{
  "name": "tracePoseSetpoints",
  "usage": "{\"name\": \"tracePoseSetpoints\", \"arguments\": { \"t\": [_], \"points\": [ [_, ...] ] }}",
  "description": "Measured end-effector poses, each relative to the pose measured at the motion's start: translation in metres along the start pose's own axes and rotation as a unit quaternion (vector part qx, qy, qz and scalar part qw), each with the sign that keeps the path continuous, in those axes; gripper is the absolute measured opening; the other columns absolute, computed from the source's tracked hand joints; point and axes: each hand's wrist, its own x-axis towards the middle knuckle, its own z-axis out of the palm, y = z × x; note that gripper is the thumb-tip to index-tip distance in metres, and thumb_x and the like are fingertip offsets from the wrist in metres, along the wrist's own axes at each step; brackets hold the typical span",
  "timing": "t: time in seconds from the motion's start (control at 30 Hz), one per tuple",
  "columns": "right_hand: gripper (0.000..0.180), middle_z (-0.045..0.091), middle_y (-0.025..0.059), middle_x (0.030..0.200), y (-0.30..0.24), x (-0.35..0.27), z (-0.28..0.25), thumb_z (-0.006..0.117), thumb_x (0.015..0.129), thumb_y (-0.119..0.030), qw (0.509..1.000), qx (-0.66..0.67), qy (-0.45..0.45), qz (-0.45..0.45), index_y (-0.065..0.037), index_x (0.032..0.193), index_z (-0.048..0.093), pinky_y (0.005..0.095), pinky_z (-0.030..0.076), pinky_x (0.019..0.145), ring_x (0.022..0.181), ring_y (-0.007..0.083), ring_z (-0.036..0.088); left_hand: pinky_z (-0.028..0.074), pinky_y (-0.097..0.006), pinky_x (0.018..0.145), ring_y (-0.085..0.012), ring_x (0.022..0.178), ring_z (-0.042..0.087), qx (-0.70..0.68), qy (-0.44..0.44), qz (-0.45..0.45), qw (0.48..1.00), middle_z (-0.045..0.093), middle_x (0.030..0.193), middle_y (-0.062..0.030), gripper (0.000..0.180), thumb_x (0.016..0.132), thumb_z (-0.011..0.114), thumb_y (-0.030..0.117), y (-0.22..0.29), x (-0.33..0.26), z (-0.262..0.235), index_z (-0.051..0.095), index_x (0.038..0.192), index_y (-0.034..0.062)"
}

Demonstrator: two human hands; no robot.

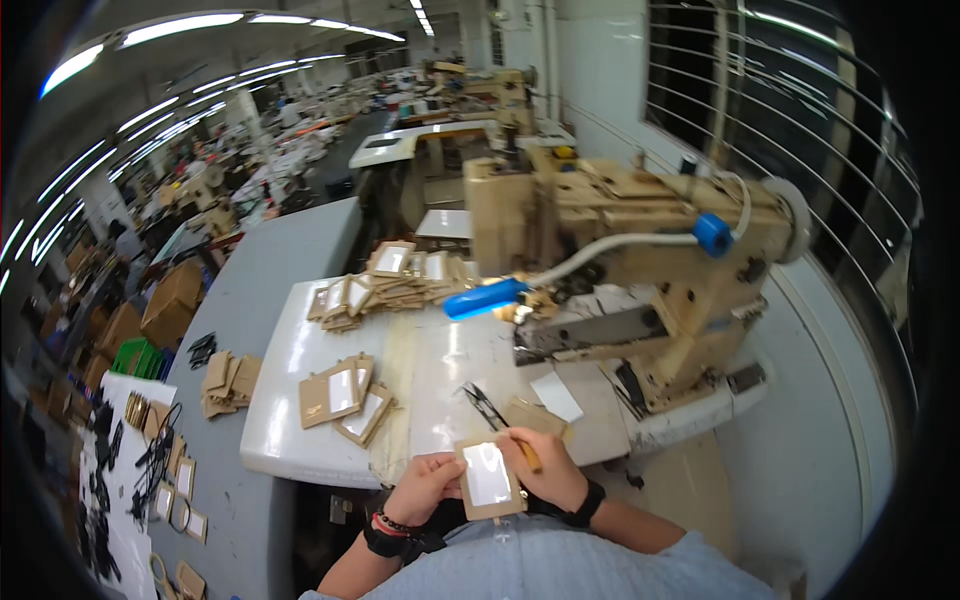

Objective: The person uses a small pointed tool to press and secure the edges of a white insert into a cardboard frame. They handle the items one at a time, picking up a frame, performing the pressing action on the edges, and then placing the finished unit onto a growing stack on the table.

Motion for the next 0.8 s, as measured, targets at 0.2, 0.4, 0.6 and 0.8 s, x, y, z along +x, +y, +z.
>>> {"name": "tracePoseSetpoints", "arguments": {
  "t": [0.2, 0.4, 0.6, 0.8],
  "points": [
    [0.031, 0.059, 0.0116, 0.061, 0.006, -0.018, -0.005, 0.057, 0.094, -0.024, 0.992, 0.120, 0.034, 0.037, 0.004, 0.082, 0.062, 0.0300, 0.043, 0.054, 0.059, 0.0118, 0.055, 0.051, -0.024, 0.062, -0.0116, 0.070, 0.063, 0.029, -0.028, 0.019, 0.999, 0.066, 0.082, -0.0063, 0.021, 0.094, 0.053, 0.014, 0.007, -0.026, 0.036, 0.062, 0.099, -0.0042],
    [0.029, 0.059, 0.0072, 0.064, 0.014, -0.047, -0.012, 0.065, 0.088, -0.025, 0.999, 0.039, 0.007, -0.035, 0.002, 0.077, 0.063, 0.0264, 0.041, 0.055, 0.060, 0.0099, 0.052, 0.054, -0.027, 0.061, -0.0135, 0.068, 0.064, 0.100, -0.066, 0.065, 0.991, 0.067, 0.084, -0.0088, 0.023, 0.092, 0.054, 0.011, -0.011, -0.037, 0.049, 0.064, 0.099, -0.0078],
    [0.029, 0.059, 0.0100, 0.064, 0.007, -0.074, -0.022, 0.068, 0.085, -0.027, 0.993, 0.061, 0.041, -0.090, 0.001, 0.081, 0.062, 0.0288, 0.042, 0.053, 0.057, 0.0137, 0.053, 0.050, -0.022, 0.067, -0.0103, 0.072, 0.064, 0.084, -0.099, 0.077, 0.989, 0.066, 0.081, -0.0044, 0.023, 0.094, 0.051, 0.012, -0.022, -0.034, 0.048, 0.063, 0.101, -0.0058],
    [0.028, 0.059, 0.0183, 0.064, 0.000, -0.090, -0.017, 0.067, 0.086, -0.025, 0.976, 0.084, 0.150, -0.131, 0.001, 0.080, 0.060, 0.0350, 0.044, 0.054, 0.059, 0.0276, 0.060, 0.049, -0.027, 0.081, -0.0134, 0.091, 0.061, 0.034, -0.046, 0.076, 0.995, 0.063, 0.104, -0.0087, 0.029, 0.097, 0.048, 0.015, -0.031, -0.064, 0.083, 0.054, 0.117, -0.0056]
  ]
}}
